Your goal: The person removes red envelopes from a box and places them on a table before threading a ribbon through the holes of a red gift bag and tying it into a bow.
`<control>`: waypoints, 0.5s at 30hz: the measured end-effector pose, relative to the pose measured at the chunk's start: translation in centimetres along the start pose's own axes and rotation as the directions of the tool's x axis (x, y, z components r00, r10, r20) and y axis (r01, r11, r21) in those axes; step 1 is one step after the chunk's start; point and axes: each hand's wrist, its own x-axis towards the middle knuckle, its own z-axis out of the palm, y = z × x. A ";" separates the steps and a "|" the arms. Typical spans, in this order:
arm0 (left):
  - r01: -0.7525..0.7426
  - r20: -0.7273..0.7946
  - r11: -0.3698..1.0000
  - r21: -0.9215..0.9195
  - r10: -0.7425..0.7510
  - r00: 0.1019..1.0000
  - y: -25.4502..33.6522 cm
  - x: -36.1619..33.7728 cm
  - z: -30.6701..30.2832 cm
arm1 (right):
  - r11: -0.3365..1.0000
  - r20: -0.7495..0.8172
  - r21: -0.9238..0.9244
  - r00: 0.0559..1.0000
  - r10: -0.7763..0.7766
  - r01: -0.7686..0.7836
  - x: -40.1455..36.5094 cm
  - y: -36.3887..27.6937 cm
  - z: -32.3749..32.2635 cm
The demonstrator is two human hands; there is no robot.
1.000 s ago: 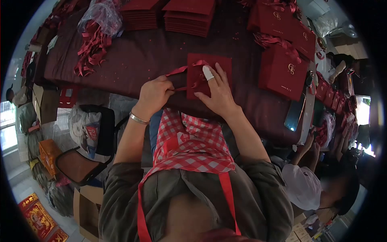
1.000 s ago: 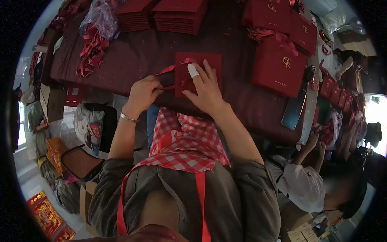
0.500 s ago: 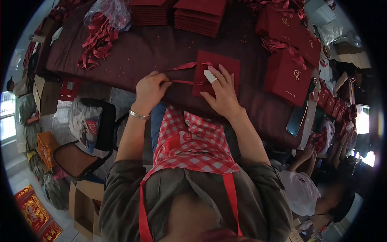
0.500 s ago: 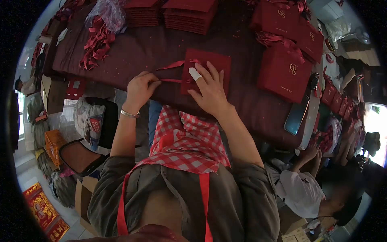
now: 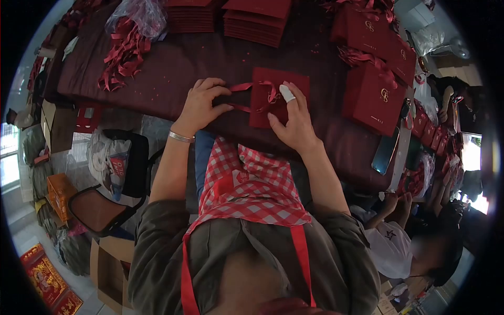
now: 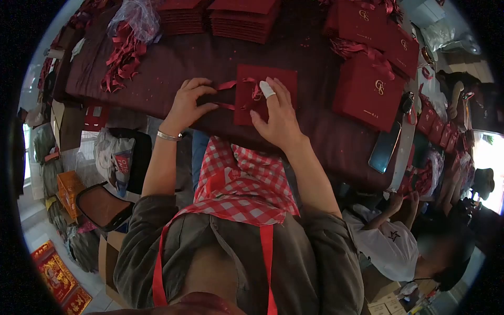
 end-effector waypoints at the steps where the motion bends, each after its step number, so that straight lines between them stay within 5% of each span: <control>1: 0.020 0.027 0.999 -0.033 -0.019 0.999 -0.1 0.0 0.0 | 1.000 0.009 -0.010 1.000 0.014 -0.013 0.1 0.1 -0.2; 9: 0.019 -0.015 0.993 -0.118 -0.020 1.000 -0.1 -0.2 0.1 | 0.992 0.047 -0.122 0.999 0.022 -0.016 0.1 0.1 -0.2; 11: 0.185 -0.022 0.928 -0.324 -0.203 0.979 0.4 -0.4 -0.1 | 0.994 0.040 -0.106 0.999 0.014 -0.010 0.0 0.2 -0.1; 15: 0.194 0.063 0.931 -0.309 -0.184 0.981 0.3 -0.2 -0.5 | 0.992 0.052 -0.125 0.999 0.009 -0.003 0.1 0.2 -0.1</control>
